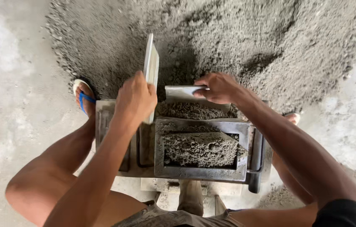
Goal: The person scoops concrete into a metal mold, levels it with a trowel, and presses it using a manual machine. The person then flips the mold to release the formed brick and stacks it with others.
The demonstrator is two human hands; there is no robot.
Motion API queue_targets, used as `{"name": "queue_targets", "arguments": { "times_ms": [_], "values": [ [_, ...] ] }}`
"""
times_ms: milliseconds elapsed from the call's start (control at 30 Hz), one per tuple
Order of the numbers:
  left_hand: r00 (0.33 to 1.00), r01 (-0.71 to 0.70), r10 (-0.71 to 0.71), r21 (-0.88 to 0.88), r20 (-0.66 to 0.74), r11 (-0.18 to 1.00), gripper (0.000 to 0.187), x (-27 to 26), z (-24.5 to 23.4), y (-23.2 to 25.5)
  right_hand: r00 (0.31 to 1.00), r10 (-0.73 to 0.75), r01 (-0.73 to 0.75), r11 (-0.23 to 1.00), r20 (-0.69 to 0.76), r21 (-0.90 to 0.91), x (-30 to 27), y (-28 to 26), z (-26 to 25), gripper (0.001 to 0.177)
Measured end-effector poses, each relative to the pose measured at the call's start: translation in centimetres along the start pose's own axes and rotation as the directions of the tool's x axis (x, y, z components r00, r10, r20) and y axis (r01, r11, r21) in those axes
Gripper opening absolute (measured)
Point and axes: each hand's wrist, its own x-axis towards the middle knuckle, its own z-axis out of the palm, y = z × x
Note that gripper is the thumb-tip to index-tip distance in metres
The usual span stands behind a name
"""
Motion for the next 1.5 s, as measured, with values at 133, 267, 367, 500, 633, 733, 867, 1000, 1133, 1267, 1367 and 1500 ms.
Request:
{"name": "queue_targets", "arguments": {
  "times_ms": [133, 267, 367, 500, 633, 733, 867, 1000, 1133, 1267, 1367, 1500],
  "values": [
    [0.998, 0.054, -0.056, -0.051, -0.033, 0.997, 0.046, -4.4, 1.7, -0.8, 0.994, -0.095, 0.087, 0.988, 0.054, 0.127, -0.2, 0.9, -0.3, 0.029],
    [0.997, 0.049, -0.051, -0.035, -0.061, 0.998, 0.04, -8.8, 3.0, 1.1, 0.995, -0.022, 0.024, 1.0, -0.1, 0.014, -6.7, -3.4, -1.7, 0.024],
    [0.998, -0.005, 0.009, 0.062, -0.063, 0.998, 0.039, -10.7, 3.8, 2.7, 0.972, -0.04, -0.015, 0.973, -0.232, -0.231, -12.3, -6.6, 0.2, 0.023],
    [0.998, -0.06, 0.059, 0.112, 0.007, 0.992, 0.042, -12.0, 5.8, 1.6, 0.947, -0.105, 0.019, 0.962, -0.305, -0.272, -16.6, -7.4, 4.6, 0.039],
    [0.995, -0.096, 0.093, 0.118, 0.034, 0.988, 0.043, -13.0, 7.7, 0.1, 0.931, -0.152, 0.031, 0.939, -0.333, -0.342, -18.5, -7.1, 7.7, 0.044],
    [0.987, -0.157, 0.149, 0.172, 0.063, 0.972, 0.039, -13.8, 9.0, -0.3, 0.913, -0.181, 0.048, 0.938, -0.366, -0.344, -20.0, -6.1, 8.4, 0.047],
    [0.986, -0.096, 0.085, 0.071, 0.142, 0.993, 0.045, -14.8, 9.8, 0.7, 0.874, 0.171, -0.375, 0.833, -0.456, -0.407, -21.4, -6.8, 8.1, 0.045],
    [0.979, -0.091, 0.092, -0.011, 0.184, 0.996, 0.043, -16.2, 11.5, 2.0, 0.823, 0.487, -0.558, 0.791, -0.293, -0.252, -21.0, -10.2, 10.5, 0.058],
    [0.989, -0.126, 0.118, 0.092, 0.091, 0.988, 0.04, -15.2, 5.2, 2.3, 0.755, 0.177, -0.395, 0.891, -0.631, -0.223, -24.6, -3.9, 9.3, 0.049],
    [0.862, -0.455, 0.436, 0.016, 0.258, 0.89, 0.033, -12.9, 1.4, 4.1, 0.822, -0.447, 0.219, 0.82, -0.353, -0.528, -25.4, -5.0, 9.9, 0.02],
    [0.728, -0.607, 0.555, 0.0, 0.403, 0.795, 0.038, -10.9, 2.9, 4.5, 0.816, -0.518, 0.281, 0.743, -0.256, -0.607, -23.6, -4.9, 10.4, 0.013],
    [0.678, -0.689, 0.623, 0.04, 0.389, 0.724, 0.037, -10.5, 4.2, 3.7, 0.86, -0.252, -0.004, 0.866, -0.443, -0.5, -21.3, -4.7, 9.5, 0.013]
  ]
}}
